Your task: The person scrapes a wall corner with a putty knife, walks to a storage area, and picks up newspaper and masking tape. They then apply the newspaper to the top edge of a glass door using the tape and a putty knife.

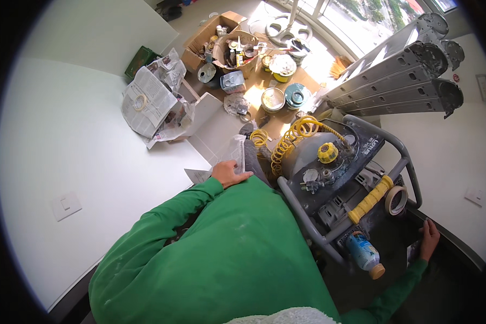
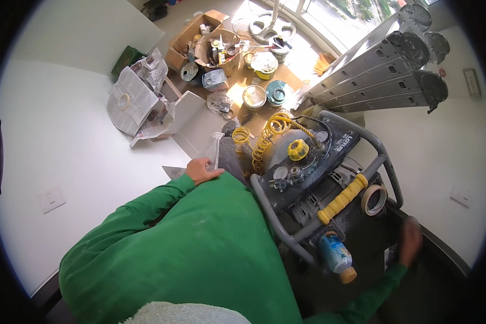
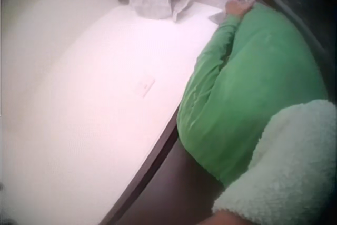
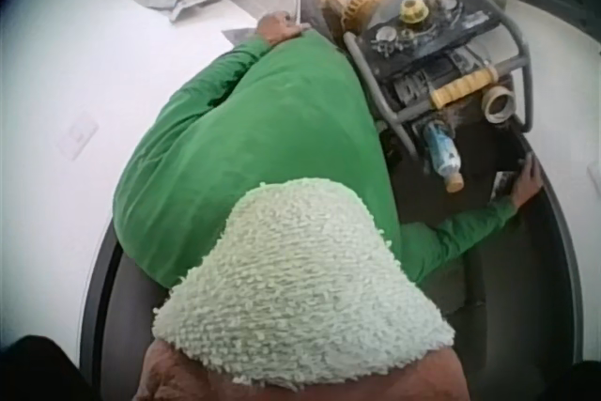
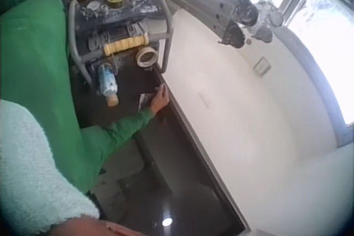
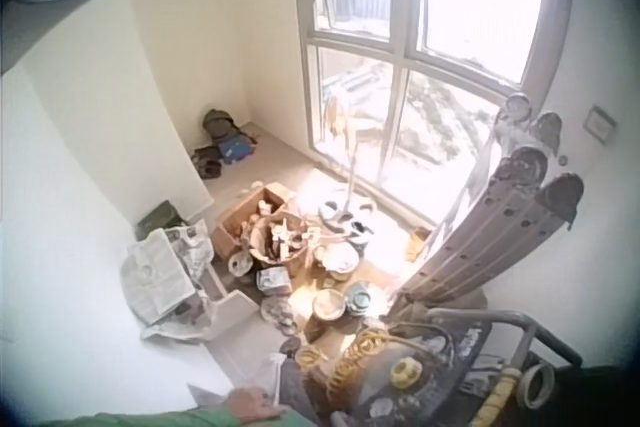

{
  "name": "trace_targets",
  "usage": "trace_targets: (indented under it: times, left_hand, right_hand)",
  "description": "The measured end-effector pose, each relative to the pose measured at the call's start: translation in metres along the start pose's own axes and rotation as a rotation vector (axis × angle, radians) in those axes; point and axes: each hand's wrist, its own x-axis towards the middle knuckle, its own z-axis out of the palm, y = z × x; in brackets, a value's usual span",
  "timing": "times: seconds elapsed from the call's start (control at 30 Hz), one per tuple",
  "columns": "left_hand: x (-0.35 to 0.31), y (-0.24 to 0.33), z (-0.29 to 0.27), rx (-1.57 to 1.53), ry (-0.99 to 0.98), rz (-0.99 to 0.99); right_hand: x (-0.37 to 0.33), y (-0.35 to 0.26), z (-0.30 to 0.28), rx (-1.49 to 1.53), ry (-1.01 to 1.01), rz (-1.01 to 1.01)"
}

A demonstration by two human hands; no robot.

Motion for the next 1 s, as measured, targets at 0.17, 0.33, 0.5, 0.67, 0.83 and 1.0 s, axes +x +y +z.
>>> trace_targets:
  times: [0.17, 0.33, 0.5, 0.67, 0.83, 1.0]
  left_hand:
    - [0.01, -0.012, 0.016, -0.003, -0.065, 0.119]
    - [0.009, -0.01, 0.017, -0.063, -0.146, 0.118]
    - [0.03, -0.05, 0.038, -0.195, -0.107, 0.084]
    - [0.04, -0.106, 0.046, -0.661, 0.132, -0.19]
    - [0.061, -0.141, 0.014, -0.634, 0.188, -0.31]
    - [0.072, -0.117, -0.03, -0.645, 0.265, -0.331]
  right_hand:
    - [-0.014, -0.009, -0.002, 0.05, 0.012, 0.059]
    - [-0.014, 0.013, -0.005, -0.009, -0.028, 0.038]
    - [-0.025, 0.016, 0.001, 0.023, -0.038, 0.039]
    - [-0.023, -0.01, 0.004, 0.008, -0.013, 0.008]
    - [-0.023, 0.001, 0.007, 0.047, -0.029, -0.03]
    - [-0.029, -0.011, 0.031, 0.051, -0.123, -0.091]
